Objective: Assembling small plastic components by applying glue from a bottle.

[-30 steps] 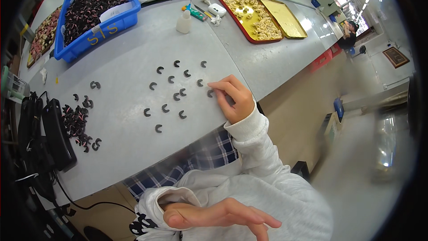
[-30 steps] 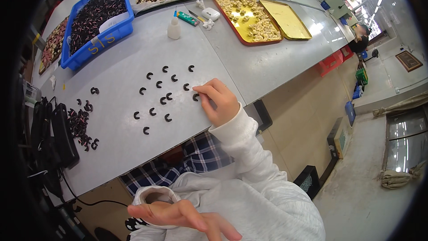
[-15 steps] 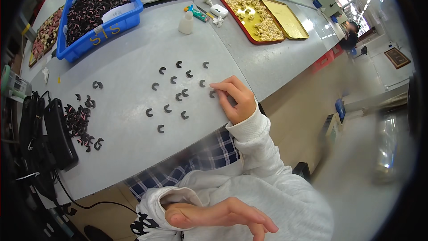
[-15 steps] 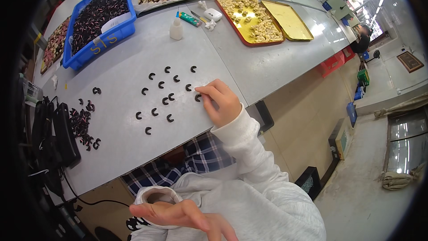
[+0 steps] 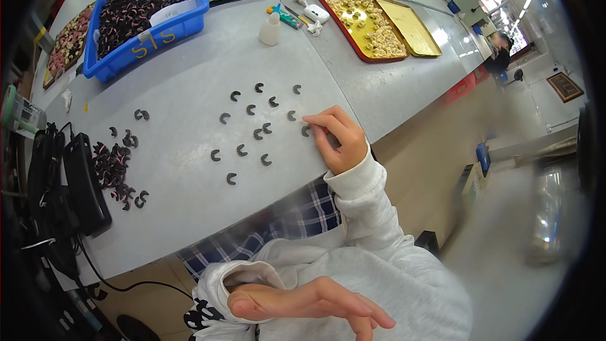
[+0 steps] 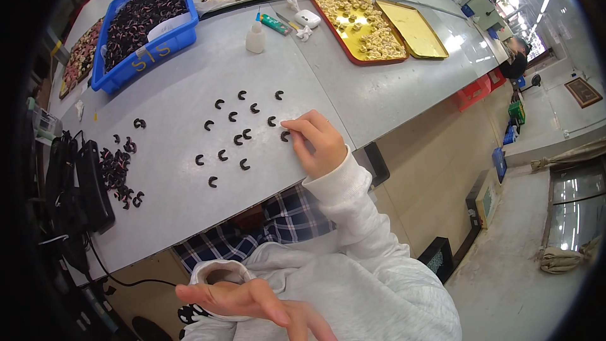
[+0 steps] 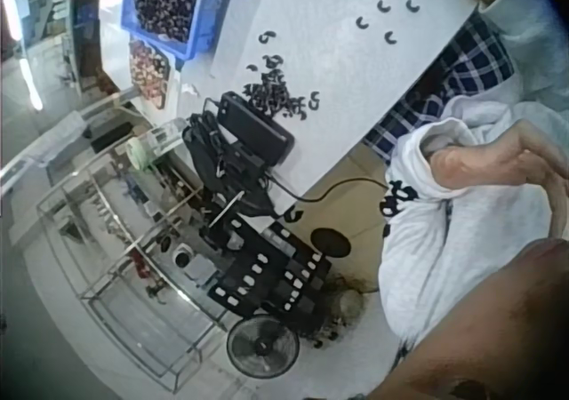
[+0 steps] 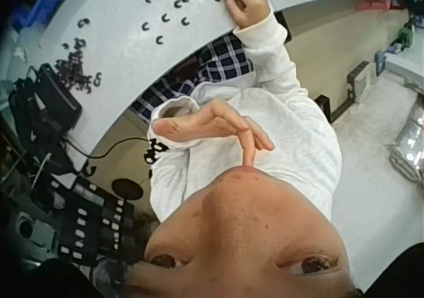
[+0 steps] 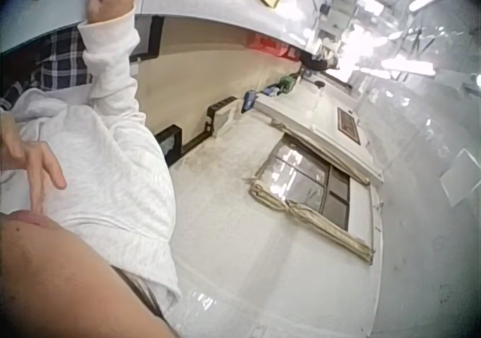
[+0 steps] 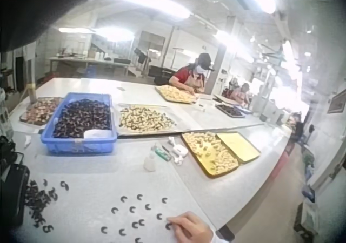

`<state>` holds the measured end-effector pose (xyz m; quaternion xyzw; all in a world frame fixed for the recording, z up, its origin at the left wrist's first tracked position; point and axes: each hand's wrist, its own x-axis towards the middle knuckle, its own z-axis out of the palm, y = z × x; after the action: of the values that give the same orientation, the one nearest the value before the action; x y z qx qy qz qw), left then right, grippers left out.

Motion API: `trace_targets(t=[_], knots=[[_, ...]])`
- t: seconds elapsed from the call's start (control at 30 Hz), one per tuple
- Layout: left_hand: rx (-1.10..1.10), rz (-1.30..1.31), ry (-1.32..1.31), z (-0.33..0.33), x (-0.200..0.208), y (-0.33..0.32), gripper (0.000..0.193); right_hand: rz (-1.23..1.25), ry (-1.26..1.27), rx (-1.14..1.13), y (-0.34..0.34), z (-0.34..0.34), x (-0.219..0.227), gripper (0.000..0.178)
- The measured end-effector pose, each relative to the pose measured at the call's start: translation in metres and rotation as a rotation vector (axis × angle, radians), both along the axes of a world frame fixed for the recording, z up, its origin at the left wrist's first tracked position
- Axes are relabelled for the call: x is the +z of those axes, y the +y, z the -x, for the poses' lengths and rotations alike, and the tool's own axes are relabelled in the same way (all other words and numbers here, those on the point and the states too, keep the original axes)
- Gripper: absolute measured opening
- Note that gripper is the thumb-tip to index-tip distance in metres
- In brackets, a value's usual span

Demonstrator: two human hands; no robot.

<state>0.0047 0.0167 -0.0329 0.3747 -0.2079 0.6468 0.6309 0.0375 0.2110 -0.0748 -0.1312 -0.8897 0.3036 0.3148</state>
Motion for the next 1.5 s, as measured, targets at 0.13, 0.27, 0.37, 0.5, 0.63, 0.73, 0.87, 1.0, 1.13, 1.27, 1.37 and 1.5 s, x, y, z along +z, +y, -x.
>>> trace_targets(t=[0.13, 0.27, 0.37, 0.5, 0.63, 0.73, 0.87, 1.0, 1.13, 1.27, 1.37, 1.5], knots=[[-0.184, 0.068, -0.211, 0.005, 0.013, -0.038, 0.104, -0.009, 0.000, -0.005, 0.001, 0.000, 0.000, 0.023], [-0.125, 0.031, -0.198, 0.007, 0.007, -0.029, 0.104, -0.016, -0.001, -0.004, 0.001, 0.000, 0.000, 0.023], [-0.227, 0.077, -0.257, 0.009, 0.002, -0.026, 0.103, -0.023, -0.016, -0.018, 0.001, -0.001, 0.000, 0.023], [0.091, -0.139, -0.045, 0.009, -0.014, 0.006, 0.104, -0.015, -0.018, -0.015, 0.001, 0.000, -0.001, 0.023], [0.068, -0.111, -0.083, 0.005, -0.012, 0.002, 0.103, -0.006, -0.024, -0.018, 0.000, 0.000, 0.001, 0.023], [0.088, -0.127, -0.103, 0.004, -0.003, 0.007, 0.103, -0.017, -0.005, -0.021, -0.001, 0.001, 0.001, 0.022], [0.113, -0.124, -0.122, -0.010, 0.001, -0.004, 0.103, -0.003, -0.003, -0.019, -0.003, 0.002, 0.003, 0.022], [0.100, -0.123, -0.320, -0.003, -0.002, -0.004, 0.103, 0.029, -0.022, -0.038, -0.006, 0.002, 0.004, 0.022], [-0.095, -0.015, -0.153, 0.012, -0.001, -0.025, 0.103, 0.023, -0.017, -0.040, -0.002, 0.001, 0.002, 0.022], [-0.076, -0.028, -0.136, 0.012, -0.002, -0.028, 0.102, 0.018, -0.029, -0.036, -0.002, 0.000, 0.001, 0.023], [-0.075, 0.015, -0.141, 0.009, -0.007, -0.024, 0.102, 0.032, -0.016, -0.043, -0.003, 0.000, 0.001, 0.022], [0.122, -0.144, -0.132, 0.006, -0.002, -0.002, 0.102, 0.047, 0.016, -0.058, 0.000, -0.004, 0.003, 0.021]])
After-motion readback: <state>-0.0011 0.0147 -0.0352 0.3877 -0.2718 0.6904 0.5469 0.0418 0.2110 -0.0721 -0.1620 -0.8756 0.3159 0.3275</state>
